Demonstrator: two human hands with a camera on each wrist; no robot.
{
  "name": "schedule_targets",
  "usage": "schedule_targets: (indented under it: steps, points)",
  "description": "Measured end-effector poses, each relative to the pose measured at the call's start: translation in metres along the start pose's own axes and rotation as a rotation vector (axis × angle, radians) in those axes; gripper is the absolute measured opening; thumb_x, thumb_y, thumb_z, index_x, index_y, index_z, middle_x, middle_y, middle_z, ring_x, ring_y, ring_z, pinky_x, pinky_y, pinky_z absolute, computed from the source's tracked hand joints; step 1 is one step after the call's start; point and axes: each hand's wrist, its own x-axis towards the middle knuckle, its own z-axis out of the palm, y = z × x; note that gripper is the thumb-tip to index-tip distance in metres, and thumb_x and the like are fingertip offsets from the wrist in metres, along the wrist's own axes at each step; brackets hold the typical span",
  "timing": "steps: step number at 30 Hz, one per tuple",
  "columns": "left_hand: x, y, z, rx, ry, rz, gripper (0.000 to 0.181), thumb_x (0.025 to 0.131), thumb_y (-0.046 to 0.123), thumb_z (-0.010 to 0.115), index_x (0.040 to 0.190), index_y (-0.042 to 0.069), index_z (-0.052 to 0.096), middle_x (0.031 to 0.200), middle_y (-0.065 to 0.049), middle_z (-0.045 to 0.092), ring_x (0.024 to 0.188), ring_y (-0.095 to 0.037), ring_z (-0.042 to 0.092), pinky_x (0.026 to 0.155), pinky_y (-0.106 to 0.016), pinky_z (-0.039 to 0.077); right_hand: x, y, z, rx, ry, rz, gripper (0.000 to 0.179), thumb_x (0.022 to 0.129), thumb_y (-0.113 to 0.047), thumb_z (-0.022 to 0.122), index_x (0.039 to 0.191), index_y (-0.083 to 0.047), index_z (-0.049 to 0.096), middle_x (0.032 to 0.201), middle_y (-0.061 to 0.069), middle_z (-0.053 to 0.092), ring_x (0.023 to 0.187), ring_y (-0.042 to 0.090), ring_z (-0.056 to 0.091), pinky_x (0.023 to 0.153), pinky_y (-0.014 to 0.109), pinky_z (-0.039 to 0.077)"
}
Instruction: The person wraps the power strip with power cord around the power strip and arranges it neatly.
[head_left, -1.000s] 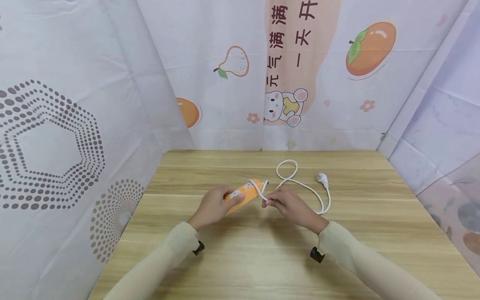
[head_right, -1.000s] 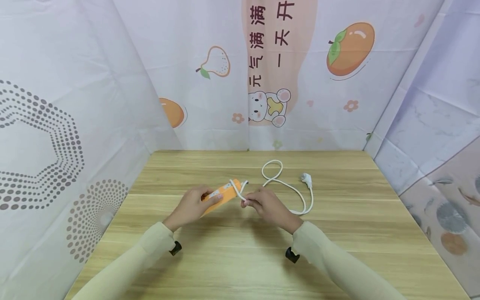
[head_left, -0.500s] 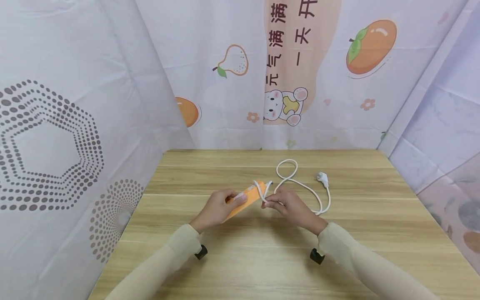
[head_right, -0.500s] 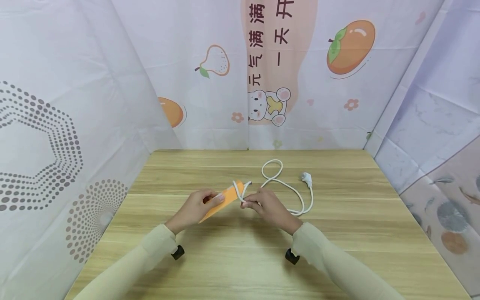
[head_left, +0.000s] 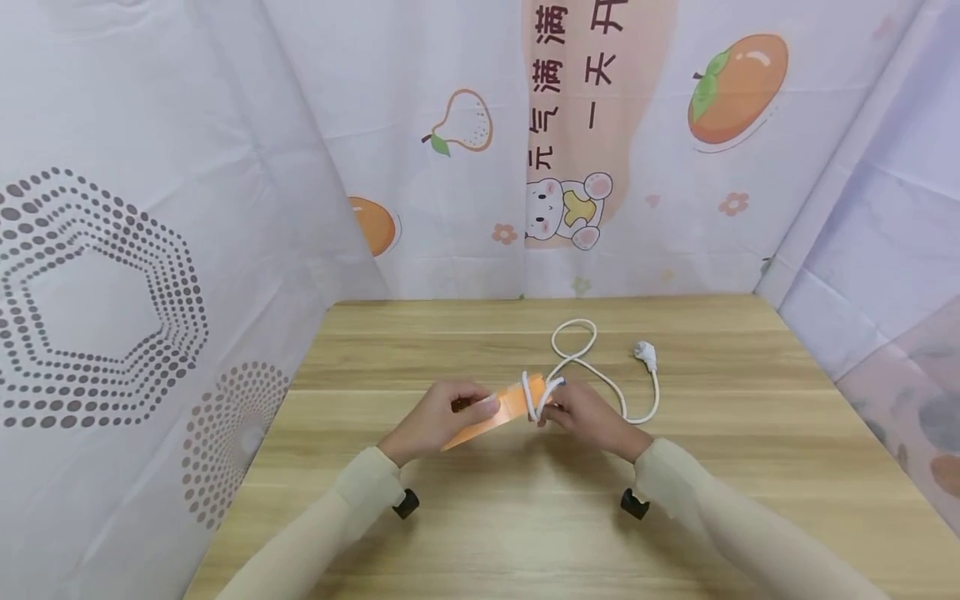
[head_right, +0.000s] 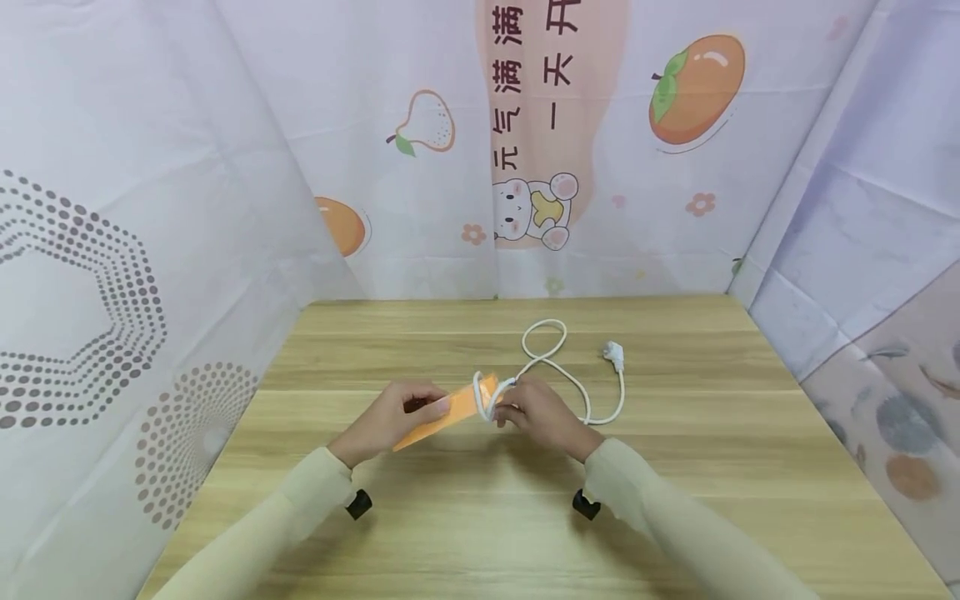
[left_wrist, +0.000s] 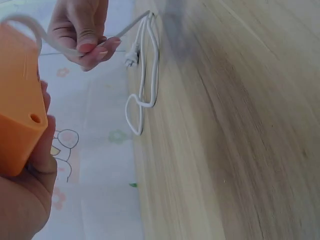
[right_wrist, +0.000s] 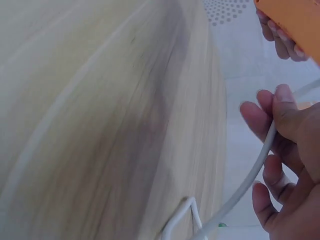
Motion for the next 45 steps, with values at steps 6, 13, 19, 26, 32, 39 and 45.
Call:
schedule_targets:
  steps: [6,13,19,26,32,39,45]
  points:
    - [-0.002,-0.002,0.001,0.031,-0.079,0.043,0.018,0.098,0.040,0.071,0.100,0.025,0.080,0.082,0.002,0.063,0.073,-0.012,0.051,0.065,-0.024,0.040,0.002,-0.001,-0.001,-0.166,0.024,0.019,0.017,0.082,0.003,0.077,0.077,-0.011,0.069,0.075,-0.005,0.048,0.071,0.012,0.043,0.063,0.030,0.040]
    - [-0.001,-0.002,0.003,0.138,-0.141,0.109,0.023,0.095,0.047,0.073,0.107,0.029,0.079,0.086,0.009,0.066,0.074,-0.011,0.054,0.064,-0.024,0.043,0.005,-0.002,-0.007,-0.218,-0.030,-0.041,0.017,0.075,-0.011,0.089,0.081,-0.022,0.077,0.073,-0.017,0.060,0.070,0.008,0.038,0.066,0.028,0.035]
    - [0.001,-0.003,0.006,0.387,-0.174,0.186,0.037,0.092,0.063,0.068,0.101,0.028,0.079,0.080,0.012,0.057,0.069,-0.008,0.053,0.061,-0.024,0.046,0.008,0.000,-0.009,-0.288,-0.076,-0.092,0.004,0.086,-0.017,0.083,0.088,-0.019,0.082,0.081,-0.015,0.071,0.071,0.008,0.042,0.067,0.028,0.037]
    - [0.000,-0.007,0.014,0.769,-0.094,0.341,0.049,0.089,0.070,0.065,0.089,0.022,0.076,0.075,0.013,0.045,0.061,-0.002,0.041,0.054,-0.018,0.036,0.013,0.000,-0.006,-0.355,-0.033,-0.141,0.011,0.086,-0.027,0.084,0.080,-0.018,0.080,0.072,-0.013,0.068,0.067,0.008,0.046,0.069,0.030,0.039]
    - [0.000,-0.006,0.024,1.002,-0.021,0.417,0.051,0.088,0.071,0.066,0.082,0.021,0.071,0.073,0.010,0.039,0.057,-0.004,0.035,0.049,-0.018,0.028,0.016,-0.007,-0.005,-0.364,-0.007,-0.126,0.012,0.086,-0.023,0.085,0.078,-0.015,0.080,0.072,-0.010,0.070,0.068,0.009,0.052,0.071,0.032,0.040]
    - [0.000,-0.007,0.032,1.098,-0.002,0.285,0.056,0.088,0.070,0.065,0.087,0.014,0.073,0.079,0.005,0.052,0.064,-0.008,0.044,0.050,-0.023,0.036,0.015,-0.017,-0.009,-0.357,-0.003,-0.048,0.012,0.091,-0.023,0.081,0.083,-0.014,0.082,0.074,-0.009,0.070,0.074,0.010,0.051,0.072,0.029,0.041]
    - [-0.001,-0.023,0.033,1.115,0.052,0.121,0.059,0.087,0.069,0.068,0.091,0.010,0.074,0.085,0.001,0.057,0.071,-0.013,0.051,0.053,-0.028,0.044,0.018,-0.023,-0.013,-0.343,0.042,-0.114,0.011,0.092,-0.019,0.080,0.086,-0.011,0.082,0.076,-0.006,0.070,0.075,0.013,0.050,0.071,0.030,0.042]
